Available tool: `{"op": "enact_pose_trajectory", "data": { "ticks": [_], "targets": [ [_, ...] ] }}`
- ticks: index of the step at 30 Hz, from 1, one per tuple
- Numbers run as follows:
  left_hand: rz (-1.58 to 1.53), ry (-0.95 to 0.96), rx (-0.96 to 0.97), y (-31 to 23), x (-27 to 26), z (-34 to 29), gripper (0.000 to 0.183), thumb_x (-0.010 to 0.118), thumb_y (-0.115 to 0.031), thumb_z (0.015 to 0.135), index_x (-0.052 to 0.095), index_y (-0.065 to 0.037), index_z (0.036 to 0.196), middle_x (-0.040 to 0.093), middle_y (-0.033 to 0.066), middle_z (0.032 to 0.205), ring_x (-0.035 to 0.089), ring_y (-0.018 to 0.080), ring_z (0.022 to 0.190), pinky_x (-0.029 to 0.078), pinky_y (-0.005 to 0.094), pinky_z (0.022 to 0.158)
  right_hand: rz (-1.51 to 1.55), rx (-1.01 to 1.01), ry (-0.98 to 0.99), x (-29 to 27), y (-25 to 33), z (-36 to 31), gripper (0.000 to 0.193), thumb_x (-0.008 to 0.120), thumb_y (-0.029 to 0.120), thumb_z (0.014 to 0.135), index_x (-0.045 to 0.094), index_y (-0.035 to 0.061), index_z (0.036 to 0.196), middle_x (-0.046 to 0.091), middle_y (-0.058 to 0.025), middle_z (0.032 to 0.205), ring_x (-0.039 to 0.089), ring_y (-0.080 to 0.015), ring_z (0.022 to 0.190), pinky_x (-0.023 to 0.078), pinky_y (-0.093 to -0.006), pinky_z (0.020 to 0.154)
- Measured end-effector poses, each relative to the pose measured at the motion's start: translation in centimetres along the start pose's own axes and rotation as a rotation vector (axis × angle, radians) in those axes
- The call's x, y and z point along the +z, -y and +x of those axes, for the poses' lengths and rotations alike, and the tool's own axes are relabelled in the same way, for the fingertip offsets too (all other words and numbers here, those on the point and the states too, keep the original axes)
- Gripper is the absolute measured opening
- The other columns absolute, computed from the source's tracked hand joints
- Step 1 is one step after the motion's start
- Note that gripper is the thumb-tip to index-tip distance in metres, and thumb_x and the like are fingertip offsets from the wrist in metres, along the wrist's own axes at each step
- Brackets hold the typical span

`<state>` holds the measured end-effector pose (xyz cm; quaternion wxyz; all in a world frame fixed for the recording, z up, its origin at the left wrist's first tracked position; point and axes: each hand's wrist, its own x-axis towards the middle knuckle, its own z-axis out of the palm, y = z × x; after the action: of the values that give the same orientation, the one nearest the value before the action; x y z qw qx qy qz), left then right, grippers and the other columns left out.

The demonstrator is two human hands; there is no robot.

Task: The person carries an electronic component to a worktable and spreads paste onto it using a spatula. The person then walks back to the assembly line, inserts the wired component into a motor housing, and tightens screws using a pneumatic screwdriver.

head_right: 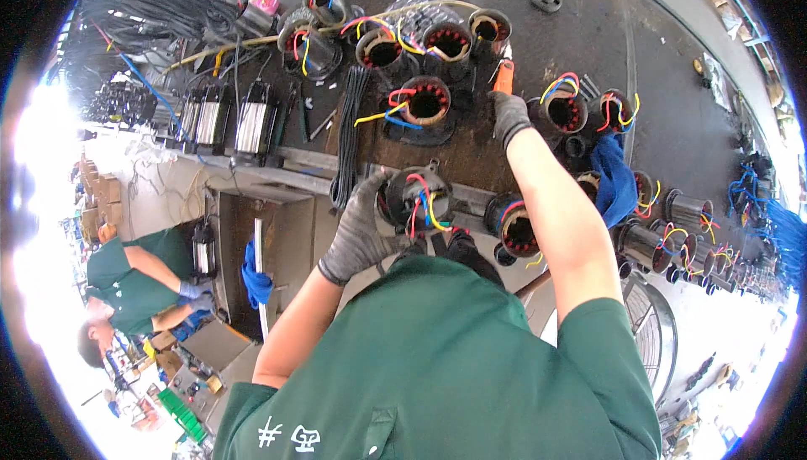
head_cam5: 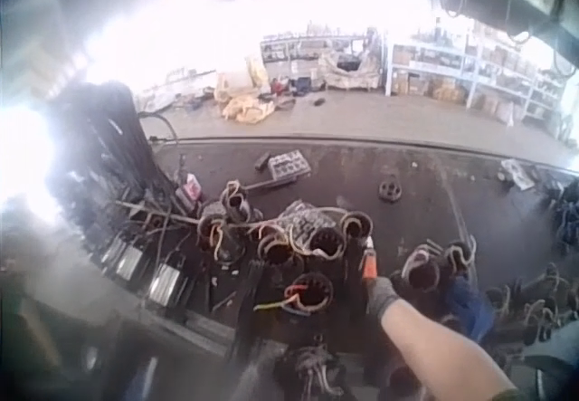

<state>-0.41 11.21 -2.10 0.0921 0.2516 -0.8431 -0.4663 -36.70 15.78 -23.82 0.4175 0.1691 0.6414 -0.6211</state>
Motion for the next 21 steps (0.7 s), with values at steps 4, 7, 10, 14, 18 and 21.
{"op": "enact_pose_trajectory", "data": {
  "ticks": [4,7,10,14,18,21],
  "targets": [
    [-0.076,0.028,-0.081,-0.9,-0.3,0.7,0.116,0.098,-0.032,0.056,0.035,0.0,0.148,0.048,0.0185,0.14,0.049,0.0317,0.132,0.04,0.0408,0.114,-0.409,-0.13,-0.166,-1.6,-0.9,3.8,0.022,0.077,0.023,0.082,0.069,0.0048,0.092,0.06,-0.0048,0.068,0.054,-0.0222,0.054,0.041,-0.0393,0.052],
    [0.067,0.08,-0.11,-1.2,-0.9,1.2,0.116,0.098,-0.031,0.056,0.035,0.001,0.148,0.049,0.0185,0.141,0.049,0.0309,0.132,0.04,0.0408,0.114,-0.537,-0.144,-0.089,-1.2,2.1,-0.4,0.029,0.073,0.022,0.085,0.071,0.0011,0.106,0.068,-0.0045,0.082,0.062,-0.0173,0.072,0.047,-0.0318,0.067],
    [-0.034,0.054,-0.051,0.7,-1.0,0.5,0.116,0.099,-0.031,0.053,0.037,0.002,0.147,0.051,0.0206,0.139,0.051,0.0314,0.13,0.042,0.0401,0.113,-0.294,-0.269,0.378,0.9,5.4,-11.7,0.039,0.069,0.013,0.09,0.061,-0.0001,0.125,0.07,-0.0047,0.103,0.063,-0.0152,0.09,0.05,-0.0291,0.078],
    [0.086,0.069,-0.064,-0.3,-1.4,1.2,0.111,0.098,-0.035,0.049,0.046,0.004,0.139,0.059,0.0205,0.127,0.058,0.0325,0.12,0.047,0.0401,0.106,-0.261,-0.313,0.795,-1.6,4.0,-22.9,0.045,0.069,0.015,0.096,0.054,0.0003,0.136,0.067,-0.0027,0.116,0.061,-0.0112,0.108,0.05,-0.0258,0.093],
    [0.149,-0.025,-0.002,0.7,-0.6,1.0,0.112,0.1,-0.044,0.045,0.05,0.004,0.134,0.062,0.0222,0.122,0.061,0.0345,0.116,0.049,0.0417,0.103,-0.218,-0.354,0.694,-0.8,-2.0,-27.2,0.049,0.066,0.022,0.099,0.051,0.0003,0.141,0.064,-0.0014,0.119,0.058,-0.0098,0.107,0.047,-0.0243,0.094],
    [0.119,0.027,0.048,0.8,-1.7,0.9,0.101,0.098,-0.04,0.055,0.051,0.003,0.134,0.064,0.0201,0.119,0.063,0.0327,0.112,0.051,0.0405,0.099,-0.026,-0.323,0.6,0.1,-3.5,-27.7,0.046,0.064,0.021,0.1,0.053,0.002,0.14,0.064,-0.0026,0.121,0.058,-0.01,0.107,0.048,-0.0249,0.093]
  ]
}}
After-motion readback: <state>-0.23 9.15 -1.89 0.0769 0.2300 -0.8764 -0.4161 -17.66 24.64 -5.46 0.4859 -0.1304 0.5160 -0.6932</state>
